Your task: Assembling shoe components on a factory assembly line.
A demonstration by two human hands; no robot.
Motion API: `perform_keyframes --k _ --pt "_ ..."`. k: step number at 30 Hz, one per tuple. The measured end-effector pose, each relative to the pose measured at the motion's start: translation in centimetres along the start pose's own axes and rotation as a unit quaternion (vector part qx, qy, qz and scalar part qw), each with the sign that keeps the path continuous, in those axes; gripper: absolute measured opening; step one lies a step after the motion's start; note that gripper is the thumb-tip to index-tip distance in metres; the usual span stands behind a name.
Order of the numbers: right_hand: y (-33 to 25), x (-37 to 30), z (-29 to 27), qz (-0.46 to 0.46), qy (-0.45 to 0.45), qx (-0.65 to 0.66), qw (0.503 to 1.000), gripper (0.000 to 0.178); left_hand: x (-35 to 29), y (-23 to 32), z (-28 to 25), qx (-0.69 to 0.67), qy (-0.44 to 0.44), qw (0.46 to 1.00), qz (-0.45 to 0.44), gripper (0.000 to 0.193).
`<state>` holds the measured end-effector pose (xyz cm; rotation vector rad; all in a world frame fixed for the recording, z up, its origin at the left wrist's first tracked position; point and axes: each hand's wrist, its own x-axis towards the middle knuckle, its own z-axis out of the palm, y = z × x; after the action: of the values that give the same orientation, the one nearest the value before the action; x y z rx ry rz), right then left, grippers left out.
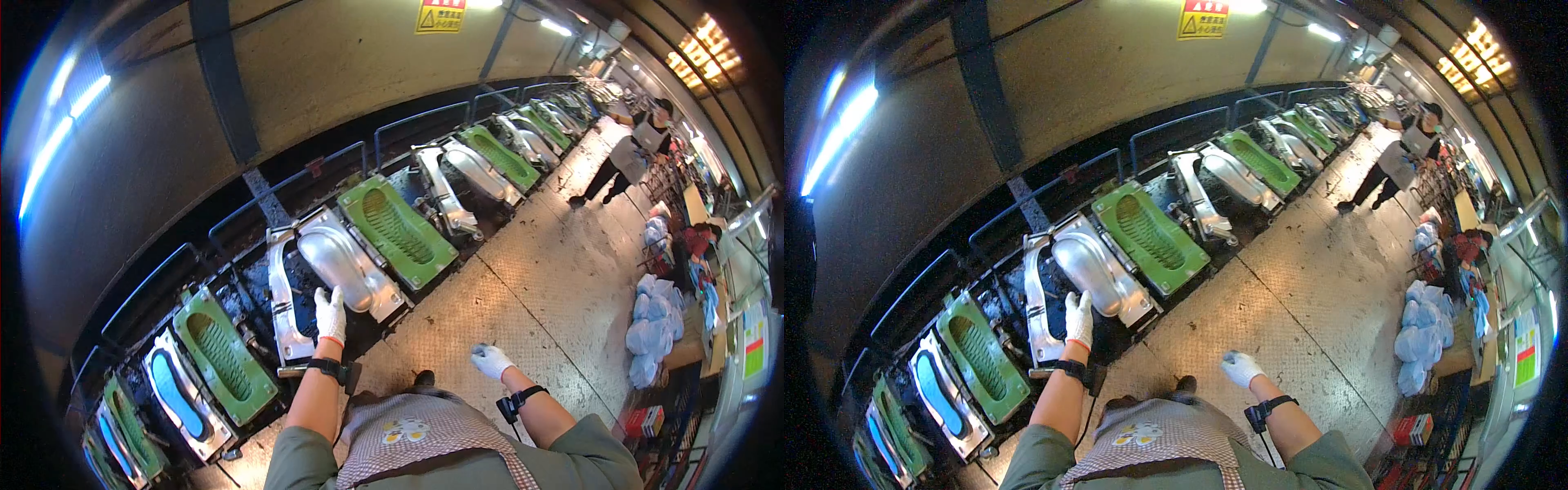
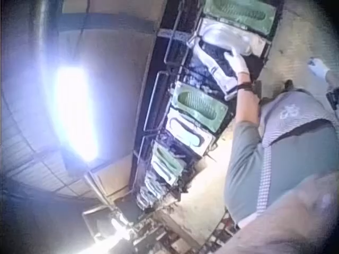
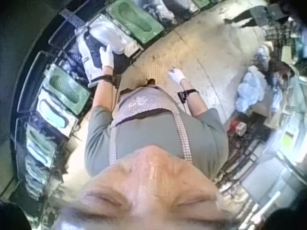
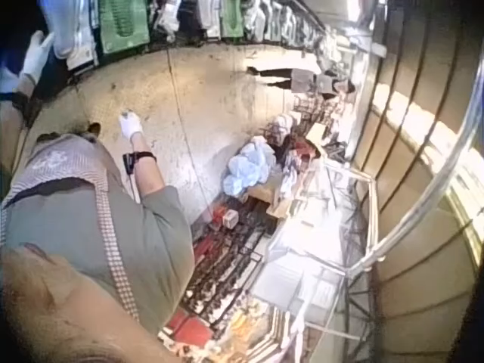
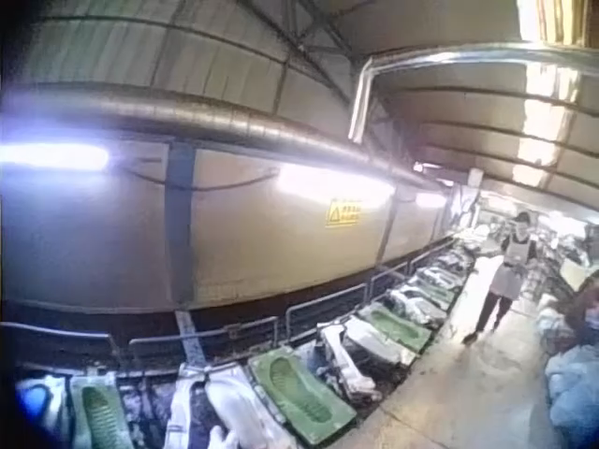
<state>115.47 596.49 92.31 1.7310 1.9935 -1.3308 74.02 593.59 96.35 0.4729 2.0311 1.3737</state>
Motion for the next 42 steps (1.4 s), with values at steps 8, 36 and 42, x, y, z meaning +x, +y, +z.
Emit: perform_keyframes --k 8,36,42 --pt "6.9 -2.1 0.7 0.034 0.043 0.041 0.998 0.040 2.9 -2.2 3.6 -0.036 0.055 0.997 0.035 0.091" --pt "11.8 -0.8 -2.8 0.060 -0.096 -0.033 0.993 0.044 3.8 -2.8 2.9 -0.056 0.047 0.997 0.040 0.080" --pt "18.4 -3.5 -1.7 0.098 -0.101 0.012 0.990 0.035 3.5 -2.3 3.5 -0.054 0.067 0.995 0.049 0.068"
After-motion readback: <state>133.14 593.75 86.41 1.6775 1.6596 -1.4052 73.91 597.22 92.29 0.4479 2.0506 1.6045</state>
